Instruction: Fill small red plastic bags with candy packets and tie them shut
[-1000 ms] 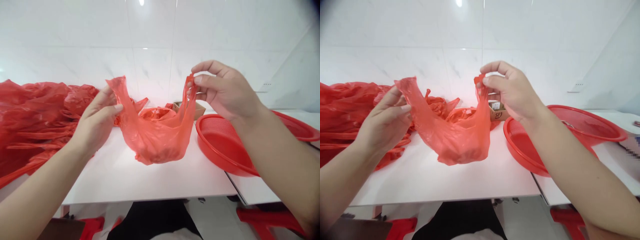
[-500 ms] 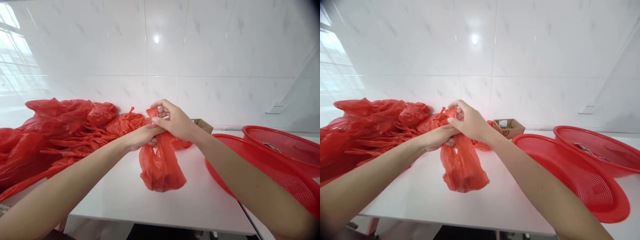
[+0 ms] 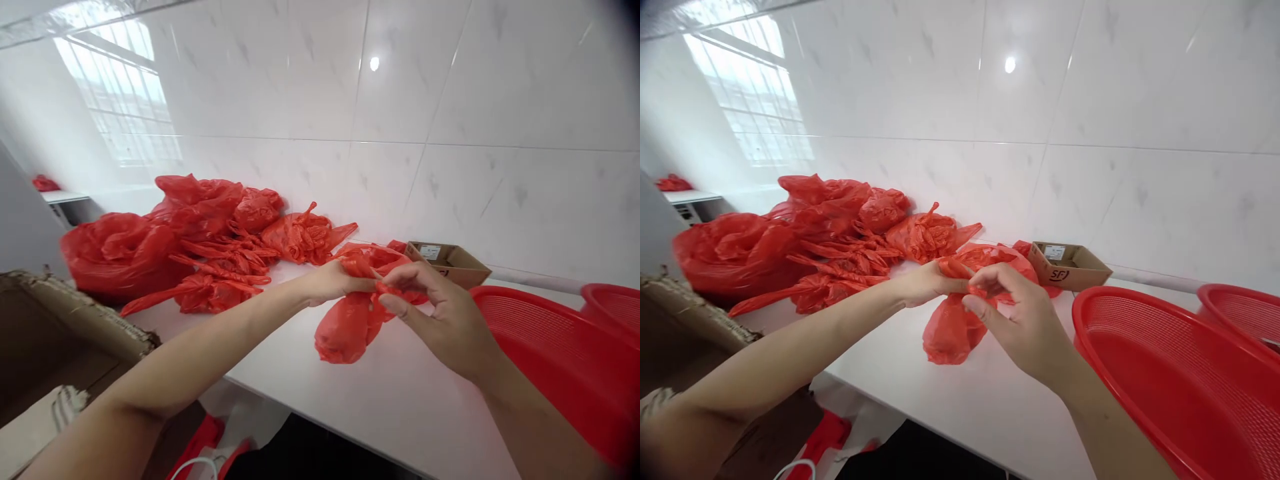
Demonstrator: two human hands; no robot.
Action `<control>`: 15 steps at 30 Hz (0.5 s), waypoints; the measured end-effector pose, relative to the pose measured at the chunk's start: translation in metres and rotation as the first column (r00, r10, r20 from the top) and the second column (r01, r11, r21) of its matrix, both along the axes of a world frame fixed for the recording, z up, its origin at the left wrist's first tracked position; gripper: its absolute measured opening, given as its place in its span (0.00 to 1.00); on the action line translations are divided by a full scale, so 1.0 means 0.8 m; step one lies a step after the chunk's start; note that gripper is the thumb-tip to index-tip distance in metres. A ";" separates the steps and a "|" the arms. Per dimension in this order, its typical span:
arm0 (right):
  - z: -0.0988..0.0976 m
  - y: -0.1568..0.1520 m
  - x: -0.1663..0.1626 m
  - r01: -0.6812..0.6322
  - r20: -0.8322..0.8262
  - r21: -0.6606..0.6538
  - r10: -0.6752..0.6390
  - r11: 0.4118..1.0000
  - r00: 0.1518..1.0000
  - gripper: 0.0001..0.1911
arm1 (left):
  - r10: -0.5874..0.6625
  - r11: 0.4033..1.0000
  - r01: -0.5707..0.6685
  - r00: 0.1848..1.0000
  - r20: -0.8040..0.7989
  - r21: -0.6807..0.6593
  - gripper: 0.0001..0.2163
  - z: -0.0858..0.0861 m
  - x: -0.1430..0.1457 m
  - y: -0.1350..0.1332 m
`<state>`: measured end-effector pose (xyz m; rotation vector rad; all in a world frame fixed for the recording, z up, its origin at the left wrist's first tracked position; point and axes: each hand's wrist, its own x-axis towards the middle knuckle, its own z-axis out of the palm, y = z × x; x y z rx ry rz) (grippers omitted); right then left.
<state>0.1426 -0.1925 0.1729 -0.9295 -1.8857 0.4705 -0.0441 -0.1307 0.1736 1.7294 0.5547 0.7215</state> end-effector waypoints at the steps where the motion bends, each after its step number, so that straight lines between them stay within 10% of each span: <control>1: -0.004 0.006 -0.002 0.014 -0.065 0.014 -0.013 1.000 0.998 0.09 | 0.007 0.996 -0.001 0.998 -0.065 0.092 0.04 0.002 -0.003 -0.003; 5: -0.033 0.050 -0.010 0.016 -0.125 -0.120 -0.031 0.993 0.992 0.15 | 0.155 0.903 -0.004 0.935 -0.318 0.430 0.08 0.002 -0.008 -0.015; 9: -0.065 0.076 -0.017 -0.100 -0.195 -0.269 0.047 0.958 0.980 0.17 | 0.465 0.652 -0.065 0.822 -0.330 0.755 0.14 -0.015 -0.004 -0.014; 15: -0.087 0.072 -0.022 -0.397 -0.420 -0.472 0.195 0.787 0.886 0.17 | 0.546 0.504 -0.132 0.814 -0.196 0.854 0.22 -0.039 -0.010 0.002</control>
